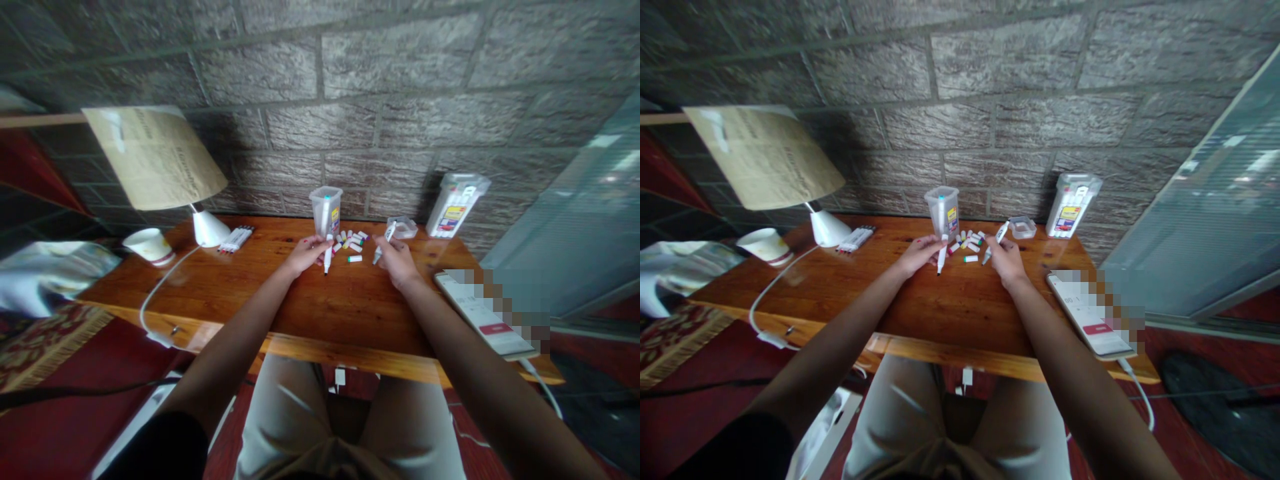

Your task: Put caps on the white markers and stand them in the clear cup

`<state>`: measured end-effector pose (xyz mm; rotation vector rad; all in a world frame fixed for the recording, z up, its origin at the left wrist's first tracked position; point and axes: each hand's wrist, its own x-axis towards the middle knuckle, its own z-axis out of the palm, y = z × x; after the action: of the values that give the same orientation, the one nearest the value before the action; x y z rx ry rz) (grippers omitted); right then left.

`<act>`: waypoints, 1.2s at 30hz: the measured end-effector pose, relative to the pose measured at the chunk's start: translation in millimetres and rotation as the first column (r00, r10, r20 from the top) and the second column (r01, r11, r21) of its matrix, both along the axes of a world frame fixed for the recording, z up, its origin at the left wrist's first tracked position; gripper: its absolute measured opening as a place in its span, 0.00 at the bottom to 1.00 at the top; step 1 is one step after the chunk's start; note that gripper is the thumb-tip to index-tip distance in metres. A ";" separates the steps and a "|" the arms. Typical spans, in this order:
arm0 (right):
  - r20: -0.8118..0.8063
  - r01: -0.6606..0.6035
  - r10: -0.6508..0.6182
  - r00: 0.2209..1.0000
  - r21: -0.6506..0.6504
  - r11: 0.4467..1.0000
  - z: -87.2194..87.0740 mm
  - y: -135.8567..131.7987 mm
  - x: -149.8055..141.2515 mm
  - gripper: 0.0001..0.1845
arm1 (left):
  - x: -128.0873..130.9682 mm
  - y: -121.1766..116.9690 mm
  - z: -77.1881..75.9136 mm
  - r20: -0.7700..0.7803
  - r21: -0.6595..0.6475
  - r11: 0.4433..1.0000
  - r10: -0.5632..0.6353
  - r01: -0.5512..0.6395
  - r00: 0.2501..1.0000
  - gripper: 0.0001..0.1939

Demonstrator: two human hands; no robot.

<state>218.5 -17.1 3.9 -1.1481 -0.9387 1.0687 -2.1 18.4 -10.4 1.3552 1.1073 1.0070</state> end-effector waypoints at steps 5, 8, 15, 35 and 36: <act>-0.159 0.058 -0.064 0.985 -0.041 0.997 6.8 1.6 3.6 0.19 | 0.1 -0.3 0.4 0.008 -0.029 0.999 -0.016 0.016 1.000 0.17; -0.224 0.052 -0.064 0.973 -0.057 0.997 7.6 1.7 3.7 0.18 | -0.8 -0.3 0.5 0.014 -0.042 0.999 -0.033 0.034 0.999 0.17; -0.236 0.020 -0.044 0.971 -0.102 0.995 4.3 3.4 3.6 0.19 | -2.9 -0.2 0.8 0.052 -0.063 0.994 -0.086 0.089 0.995 0.20; -0.232 -0.018 -0.006 0.973 -0.103 0.994 1.8 2.7 3.3 0.18 | -2.0 -2.7 2.5 0.068 -0.114 0.989 -0.089 0.097 0.994 0.16; -0.232 -0.019 -0.006 0.973 -0.103 0.994 2.0 2.6 3.3 0.17 | -1.9 -2.4 2.2 0.066 -0.115 0.989 -0.086 0.093 0.994 0.15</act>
<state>221.8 -14.5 5.9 -1.0786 -0.7101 1.2402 -4.0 16.0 -8.2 1.2602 1.0350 0.8976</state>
